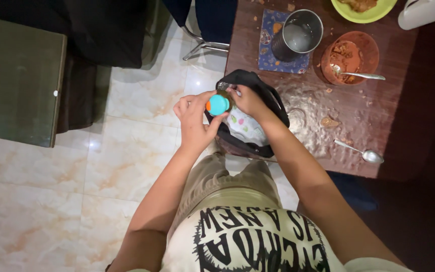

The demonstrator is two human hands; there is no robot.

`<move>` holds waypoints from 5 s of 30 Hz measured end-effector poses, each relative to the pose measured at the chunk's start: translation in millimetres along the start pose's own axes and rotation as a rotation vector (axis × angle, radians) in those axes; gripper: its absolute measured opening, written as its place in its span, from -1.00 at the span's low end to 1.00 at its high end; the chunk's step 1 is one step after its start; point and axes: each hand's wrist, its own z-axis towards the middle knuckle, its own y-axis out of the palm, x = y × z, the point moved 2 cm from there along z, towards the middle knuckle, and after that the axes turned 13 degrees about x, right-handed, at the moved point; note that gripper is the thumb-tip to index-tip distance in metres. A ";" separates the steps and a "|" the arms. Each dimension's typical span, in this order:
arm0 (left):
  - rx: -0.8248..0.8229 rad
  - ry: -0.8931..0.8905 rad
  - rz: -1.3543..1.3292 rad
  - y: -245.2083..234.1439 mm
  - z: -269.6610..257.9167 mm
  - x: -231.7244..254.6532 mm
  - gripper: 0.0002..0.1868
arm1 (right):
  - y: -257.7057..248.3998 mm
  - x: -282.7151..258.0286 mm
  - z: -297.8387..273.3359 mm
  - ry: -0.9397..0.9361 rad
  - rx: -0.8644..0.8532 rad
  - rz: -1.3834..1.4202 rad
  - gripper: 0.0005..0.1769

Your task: The person puts a container and a bottle into a bag, closes the bag, and then places food from several plates into different containers using a spoon.

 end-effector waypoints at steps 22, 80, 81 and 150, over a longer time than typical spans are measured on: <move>0.037 -0.023 -0.007 -16.4 8.2 4.9 -0.45 | 26.3 17.8 10.3 0.269 0.027 -0.249 -0.42; 0.017 -0.259 -0.139 -12.3 -31.5 19.3 -0.43 | -59.1 20.6 -69.2 -0.079 -0.208 -0.277 -0.51; 0.012 -0.221 -0.152 -13.2 -28.6 23.4 -0.44 | -70.7 16.6 -77.4 -0.011 -0.311 -0.283 -0.47; -1.095 -0.016 0.131 104.8 -25.0 -122.2 -0.70 | -75.4 -130.2 -196.9 0.173 1.061 -0.072 -0.60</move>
